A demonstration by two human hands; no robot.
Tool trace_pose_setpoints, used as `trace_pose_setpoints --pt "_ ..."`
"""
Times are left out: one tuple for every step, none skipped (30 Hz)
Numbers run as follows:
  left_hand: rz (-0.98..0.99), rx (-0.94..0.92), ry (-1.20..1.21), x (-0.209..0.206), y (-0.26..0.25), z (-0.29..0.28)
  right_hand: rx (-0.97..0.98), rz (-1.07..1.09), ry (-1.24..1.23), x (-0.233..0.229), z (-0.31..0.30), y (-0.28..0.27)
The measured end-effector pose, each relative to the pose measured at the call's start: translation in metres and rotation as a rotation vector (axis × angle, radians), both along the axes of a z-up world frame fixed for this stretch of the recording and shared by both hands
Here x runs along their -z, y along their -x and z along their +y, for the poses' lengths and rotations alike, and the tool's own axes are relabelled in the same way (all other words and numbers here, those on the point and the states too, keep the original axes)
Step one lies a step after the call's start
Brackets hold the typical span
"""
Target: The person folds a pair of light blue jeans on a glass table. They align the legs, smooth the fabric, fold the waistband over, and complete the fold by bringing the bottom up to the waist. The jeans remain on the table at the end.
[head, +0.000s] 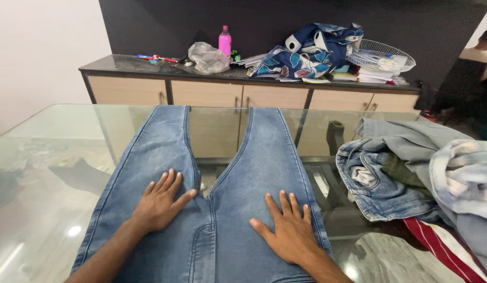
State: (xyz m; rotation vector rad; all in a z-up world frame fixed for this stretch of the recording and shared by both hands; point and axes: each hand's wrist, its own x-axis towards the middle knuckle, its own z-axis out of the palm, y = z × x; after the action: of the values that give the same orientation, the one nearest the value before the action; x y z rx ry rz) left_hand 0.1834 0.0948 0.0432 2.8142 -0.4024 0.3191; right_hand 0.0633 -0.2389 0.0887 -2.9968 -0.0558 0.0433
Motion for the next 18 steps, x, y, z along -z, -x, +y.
trace_pose_setpoints --pt "0.088 -0.035 -0.072 -0.001 -0.003 0.012 0.001 0.005 0.002 -0.001 0.001 0.000" --pt "0.110 -0.064 -0.102 -0.002 -0.005 0.020 0.003 0.015 0.002 -0.001 0.002 0.000" --pt "0.131 -0.094 -0.132 -0.003 -0.005 0.027 0.004 0.025 0.003 -0.002 0.003 0.001" --pt "0.150 -0.123 -0.162 -0.006 -0.007 0.030 0.007 0.034 0.003 -0.004 0.004 0.001" --pt "0.156 -0.166 -0.172 -0.009 -0.006 0.031 0.010 0.033 -0.004 -0.006 0.005 0.001" --pt "0.163 -0.208 -0.181 -0.011 -0.004 0.031 0.014 0.035 -0.010 -0.008 0.005 0.002" --pt "0.170 -0.249 -0.189 -0.013 -0.002 0.029 0.018 0.036 -0.015 -0.010 0.005 0.003" --pt "0.194 -0.262 -0.212 -0.015 -0.001 0.027 0.038 0.074 -0.014 -0.013 0.005 0.002" --pt "0.219 -0.274 -0.235 -0.017 -0.001 0.024 0.058 0.112 -0.012 -0.017 0.006 -0.002" --pt "0.241 -0.289 -0.261 -0.019 -0.001 0.022 0.076 0.148 -0.013 -0.020 0.011 -0.007" --pt "0.240 -0.259 -0.268 -0.019 0.000 0.020 0.017 0.027 -0.041 -0.022 0.018 -0.011" --pt "0.234 -0.228 -0.274 -0.018 -0.001 0.017 -0.039 -0.098 -0.070 -0.023 0.027 -0.019" --pt "0.229 -0.198 -0.281 -0.016 -0.002 0.014 -0.094 -0.224 -0.099 -0.023 0.038 -0.026" --pt "0.191 -0.160 -0.261 -0.011 0.000 0.012 -0.223 -0.340 -0.210 -0.020 0.056 -0.035" --pt "0.152 -0.122 -0.241 -0.005 0.001 0.009 -0.350 -0.457 -0.323 -0.017 0.076 -0.043" --pt "0.113 -0.083 -0.222 0.000 0.002 0.009 -0.446 -0.451 -0.329 -0.012 0.096 -0.051" --pt "0.079 -0.037 -0.177 0.004 0.003 0.010 -0.543 -0.446 -0.334 -0.007 0.113 -0.057" --pt "0.047 0.010 -0.130 0.008 0.004 0.011 -0.564 -0.409 -0.287 -0.001 0.125 -0.060"
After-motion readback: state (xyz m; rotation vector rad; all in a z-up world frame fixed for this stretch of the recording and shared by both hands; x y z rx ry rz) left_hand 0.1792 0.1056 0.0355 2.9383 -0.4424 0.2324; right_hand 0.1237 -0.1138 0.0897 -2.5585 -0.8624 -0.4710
